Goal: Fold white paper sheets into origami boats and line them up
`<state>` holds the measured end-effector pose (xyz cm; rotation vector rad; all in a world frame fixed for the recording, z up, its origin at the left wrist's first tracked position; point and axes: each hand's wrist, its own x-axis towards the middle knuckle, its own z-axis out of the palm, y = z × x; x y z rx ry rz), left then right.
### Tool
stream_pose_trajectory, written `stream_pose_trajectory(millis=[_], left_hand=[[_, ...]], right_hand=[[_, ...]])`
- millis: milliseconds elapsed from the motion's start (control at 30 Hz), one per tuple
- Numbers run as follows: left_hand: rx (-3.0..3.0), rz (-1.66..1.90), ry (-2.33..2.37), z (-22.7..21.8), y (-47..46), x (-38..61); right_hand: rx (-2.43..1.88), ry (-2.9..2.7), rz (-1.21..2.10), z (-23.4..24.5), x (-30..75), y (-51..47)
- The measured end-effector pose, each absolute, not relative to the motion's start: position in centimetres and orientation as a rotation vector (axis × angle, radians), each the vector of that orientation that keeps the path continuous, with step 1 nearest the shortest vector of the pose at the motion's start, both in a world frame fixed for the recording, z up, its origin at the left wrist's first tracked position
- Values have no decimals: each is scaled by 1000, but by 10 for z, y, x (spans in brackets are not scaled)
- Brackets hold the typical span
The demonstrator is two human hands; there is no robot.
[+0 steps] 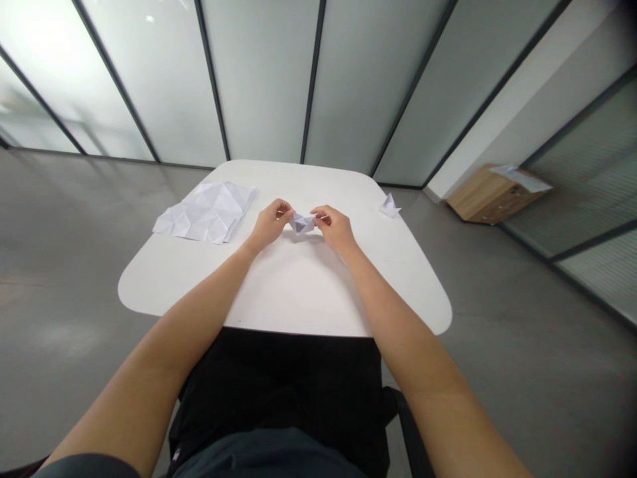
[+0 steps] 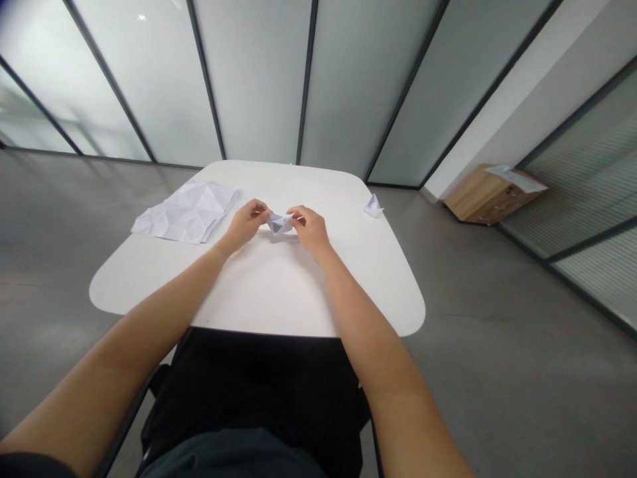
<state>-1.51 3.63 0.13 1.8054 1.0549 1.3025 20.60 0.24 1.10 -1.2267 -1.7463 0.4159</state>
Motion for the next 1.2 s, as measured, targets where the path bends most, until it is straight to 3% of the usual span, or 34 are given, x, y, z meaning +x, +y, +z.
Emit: stream_pose_trajectory(millis=[300,500,700,1200], left_hand=[[1547,1397,1016,-3,45,-17],[2141,1164,1260,6,39,-25],[2620,884,1209,10,24,-28],[2807,676,1278,14,18,-30]], right_hand=[[-1243,-1678,396,1,209,11],[-1299,-1736,399,3,205,8],[-1345,-1917,316,3,205,7],[-1271,-2024,287,3,199,4]])
